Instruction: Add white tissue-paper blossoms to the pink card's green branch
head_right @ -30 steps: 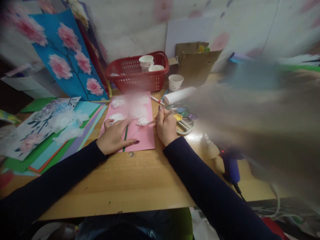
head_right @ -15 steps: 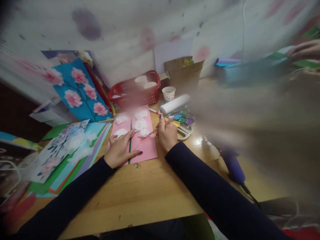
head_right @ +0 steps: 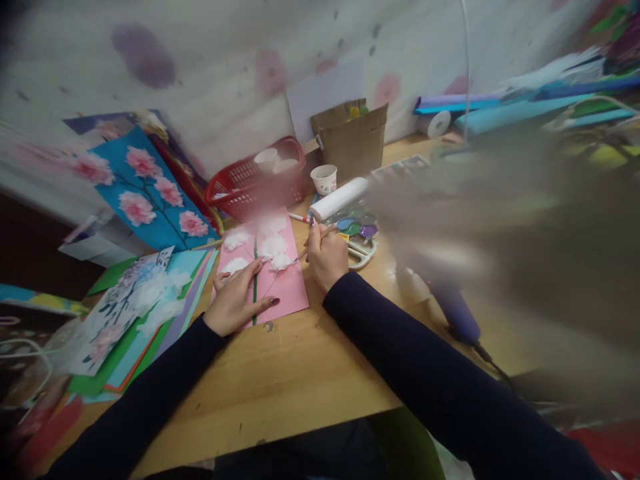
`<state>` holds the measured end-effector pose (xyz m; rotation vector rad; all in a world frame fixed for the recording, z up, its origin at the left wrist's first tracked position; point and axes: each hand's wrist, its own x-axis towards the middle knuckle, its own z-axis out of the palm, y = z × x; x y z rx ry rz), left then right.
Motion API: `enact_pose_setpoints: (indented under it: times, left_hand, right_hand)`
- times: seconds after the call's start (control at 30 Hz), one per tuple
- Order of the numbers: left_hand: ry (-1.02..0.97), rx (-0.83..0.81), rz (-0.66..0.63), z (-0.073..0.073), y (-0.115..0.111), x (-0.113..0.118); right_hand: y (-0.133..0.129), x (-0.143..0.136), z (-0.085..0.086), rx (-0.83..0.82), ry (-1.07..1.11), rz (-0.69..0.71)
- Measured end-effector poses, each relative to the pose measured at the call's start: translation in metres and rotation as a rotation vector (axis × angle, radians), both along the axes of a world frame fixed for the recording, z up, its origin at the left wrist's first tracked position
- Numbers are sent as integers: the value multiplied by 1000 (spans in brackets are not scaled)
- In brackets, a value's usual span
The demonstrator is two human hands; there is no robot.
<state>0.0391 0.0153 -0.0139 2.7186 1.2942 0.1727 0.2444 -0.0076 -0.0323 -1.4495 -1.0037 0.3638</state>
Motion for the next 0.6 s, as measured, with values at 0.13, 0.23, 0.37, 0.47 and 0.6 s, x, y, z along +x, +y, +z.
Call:
enact_pose_setpoints:
  times: [0.13,0.23,0.37,0.47,0.6]
  left_hand:
    - [1,6,-7,0,0,0]
    - [-2,9,-9,0,0,0]
    - [-1,16,-7,-2,0,-1]
    - [-5,28,-3,-6,2,-2]
    - [-15,31,-12,-9,4,-3]
  right_hand:
    - [1,1,-1,15,-30,12]
    - [1,0,-3,1,-27,39]
    - [2,-2,-7,-3,-7,71]
    - [3,-3,-8,-5,-2,80]
    - [3,-4,-7,-6,-32,94]
